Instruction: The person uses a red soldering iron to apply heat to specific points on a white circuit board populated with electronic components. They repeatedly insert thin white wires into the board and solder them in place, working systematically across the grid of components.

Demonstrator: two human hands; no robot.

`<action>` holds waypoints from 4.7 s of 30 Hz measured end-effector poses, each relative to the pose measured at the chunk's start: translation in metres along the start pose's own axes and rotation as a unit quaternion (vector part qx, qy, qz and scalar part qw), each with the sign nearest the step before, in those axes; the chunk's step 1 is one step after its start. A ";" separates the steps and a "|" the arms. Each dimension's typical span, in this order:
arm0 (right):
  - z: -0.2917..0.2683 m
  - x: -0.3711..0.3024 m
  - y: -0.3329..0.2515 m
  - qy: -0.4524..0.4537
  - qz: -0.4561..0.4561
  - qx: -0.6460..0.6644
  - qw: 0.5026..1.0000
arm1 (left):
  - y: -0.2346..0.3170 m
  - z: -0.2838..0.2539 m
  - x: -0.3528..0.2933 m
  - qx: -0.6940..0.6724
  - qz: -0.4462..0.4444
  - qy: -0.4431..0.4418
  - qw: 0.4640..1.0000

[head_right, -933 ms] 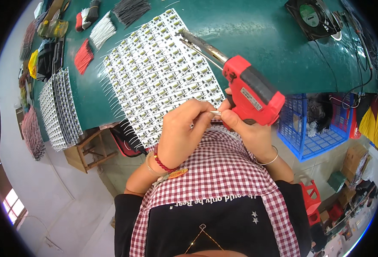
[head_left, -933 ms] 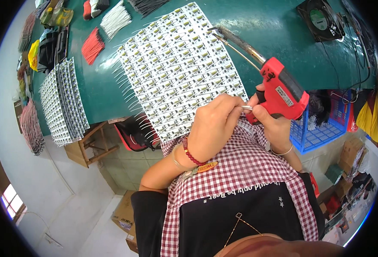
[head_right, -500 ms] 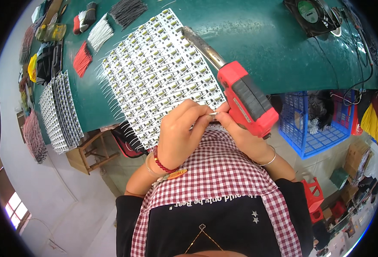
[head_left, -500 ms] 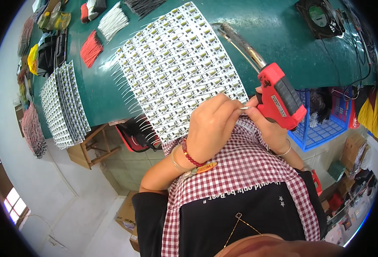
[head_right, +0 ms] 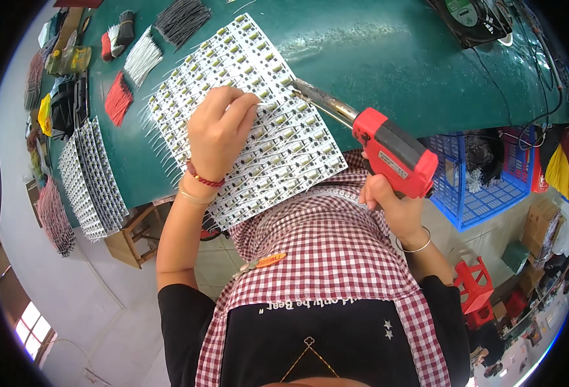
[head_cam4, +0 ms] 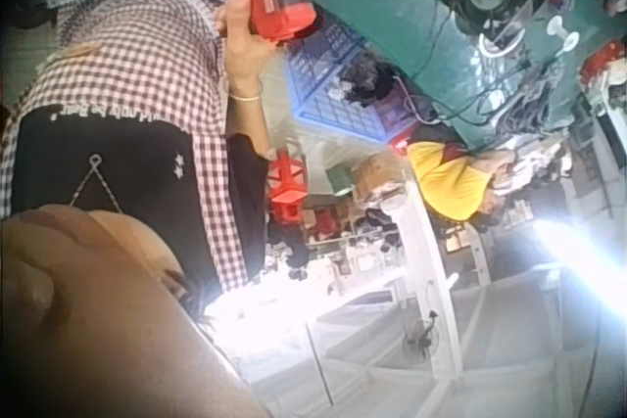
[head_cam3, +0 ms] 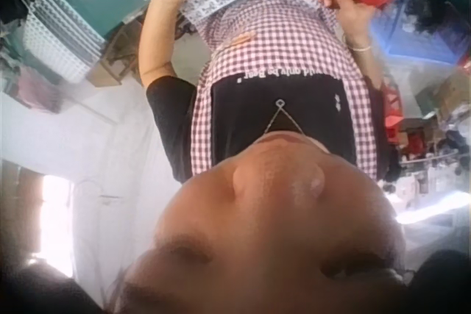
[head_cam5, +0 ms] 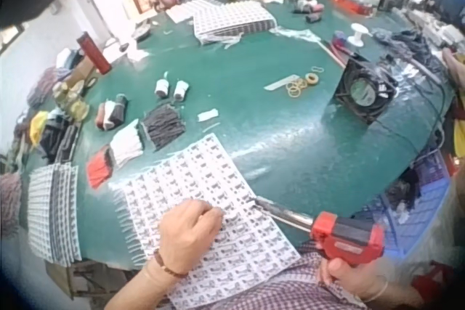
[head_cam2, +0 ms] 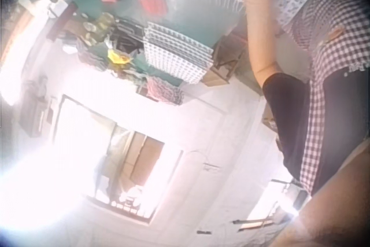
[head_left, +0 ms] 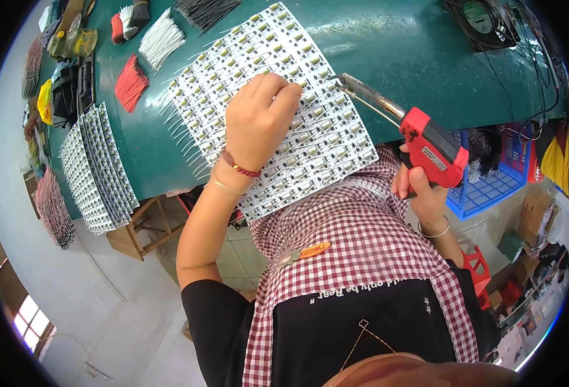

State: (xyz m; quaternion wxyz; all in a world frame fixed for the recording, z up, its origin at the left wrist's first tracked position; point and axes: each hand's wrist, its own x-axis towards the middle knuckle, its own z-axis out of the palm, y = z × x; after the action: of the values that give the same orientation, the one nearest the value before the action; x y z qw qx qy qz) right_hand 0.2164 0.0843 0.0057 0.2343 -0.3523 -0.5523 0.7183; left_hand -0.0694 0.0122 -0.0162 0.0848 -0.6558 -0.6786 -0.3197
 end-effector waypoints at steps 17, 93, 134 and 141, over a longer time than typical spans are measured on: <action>-0.006 -0.011 0.017 0.006 0.055 -0.025 0.998 | -0.001 0.015 -0.003 -0.049 0.031 -0.076 0.995; 0.008 0.009 -0.002 -0.007 0.018 -0.059 0.998 | 0.001 0.012 -0.004 0.003 0.020 -0.042 0.999; 0.010 0.026 -0.009 0.053 0.006 0.082 0.995 | 0.012 -0.006 -0.001 -0.002 0.000 -0.065 0.998; 0.014 0.034 -0.005 0.048 -0.037 0.112 0.992 | 0.008 -0.018 0.004 -0.045 -0.084 -0.024 0.995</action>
State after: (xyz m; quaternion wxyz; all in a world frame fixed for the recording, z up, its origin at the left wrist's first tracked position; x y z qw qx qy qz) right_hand 0.1836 0.1013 0.0042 0.3246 -0.3370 -0.4689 0.7491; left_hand -0.0674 0.0050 0.0027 0.0114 -0.6075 -0.7179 -0.3398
